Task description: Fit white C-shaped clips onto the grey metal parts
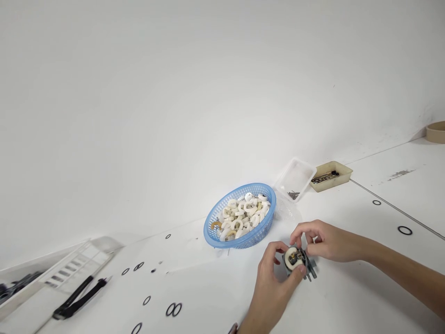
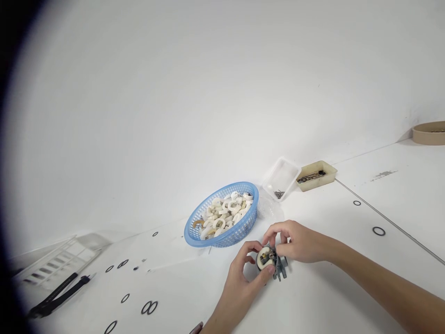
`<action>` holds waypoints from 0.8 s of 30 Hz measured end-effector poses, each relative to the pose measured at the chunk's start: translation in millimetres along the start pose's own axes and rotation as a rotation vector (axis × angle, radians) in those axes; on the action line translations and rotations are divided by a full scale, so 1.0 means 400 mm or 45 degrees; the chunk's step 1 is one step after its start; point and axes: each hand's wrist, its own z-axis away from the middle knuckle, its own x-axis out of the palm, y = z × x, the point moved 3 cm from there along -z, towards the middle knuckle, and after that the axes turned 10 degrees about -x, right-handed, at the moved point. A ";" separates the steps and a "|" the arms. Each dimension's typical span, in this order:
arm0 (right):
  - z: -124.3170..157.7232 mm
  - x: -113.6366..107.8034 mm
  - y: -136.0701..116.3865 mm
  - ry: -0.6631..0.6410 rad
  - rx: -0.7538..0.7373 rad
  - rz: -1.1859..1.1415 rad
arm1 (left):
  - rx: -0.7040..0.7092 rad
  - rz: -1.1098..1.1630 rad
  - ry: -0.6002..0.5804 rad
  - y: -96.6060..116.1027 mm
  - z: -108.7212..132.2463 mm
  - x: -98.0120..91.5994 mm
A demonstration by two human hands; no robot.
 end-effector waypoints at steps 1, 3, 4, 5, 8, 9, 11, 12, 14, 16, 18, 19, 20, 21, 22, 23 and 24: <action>0.000 0.000 -0.001 -0.003 -0.005 -0.002 | 0.002 0.000 -0.001 0.000 -0.001 0.000; 0.001 0.001 -0.003 -0.022 -0.010 -0.007 | 0.008 0.004 0.006 0.001 -0.001 -0.002; 0.001 0.001 -0.003 -0.029 -0.012 -0.006 | 0.008 0.004 0.011 0.001 -0.001 -0.002; 0.001 0.002 -0.004 -0.035 -0.014 -0.009 | 0.004 0.000 0.012 0.000 -0.001 -0.003; 0.001 0.002 -0.002 -0.032 -0.021 -0.020 | -0.004 -0.022 -0.004 -0.007 -0.001 -0.003; 0.002 0.002 -0.001 -0.039 -0.022 -0.024 | -0.001 -0.030 -0.012 -0.010 -0.002 -0.002; 0.003 0.003 0.001 -0.059 -0.019 -0.025 | 0.015 -0.034 -0.010 -0.016 -0.003 -0.001; 0.004 0.003 0.001 -0.062 -0.021 -0.019 | 0.023 -0.033 -0.002 -0.019 -0.004 -0.001; 0.005 0.002 -0.003 -0.053 -0.035 0.002 | 0.027 -0.034 0.016 -0.022 -0.005 0.000; 0.006 0.004 -0.008 -0.075 -0.036 0.029 | 0.015 -0.042 0.022 -0.023 -0.006 0.000; 0.006 0.009 -0.014 -0.118 -0.031 0.074 | 0.007 -0.047 0.007 -0.021 -0.006 0.000; 0.006 0.010 -0.017 -0.120 -0.032 0.101 | 0.009 -0.045 0.000 -0.020 -0.006 0.000; 0.006 0.011 -0.019 -0.114 -0.033 0.125 | 0.010 -0.040 -0.003 -0.019 -0.005 -0.001; 0.005 0.012 -0.020 -0.107 -0.033 0.140 | 0.009 -0.035 -0.005 -0.018 -0.005 -0.001; 0.005 0.012 -0.021 -0.098 -0.030 0.146 | 0.009 -0.031 -0.006 -0.018 -0.005 -0.002; 0.005 0.012 -0.021 -0.095 -0.021 0.144 | 0.009 -0.030 -0.005 -0.018 -0.004 -0.002; 0.004 0.013 -0.020 -0.096 -0.012 0.137 | 0.008 -0.029 -0.004 -0.018 -0.004 -0.002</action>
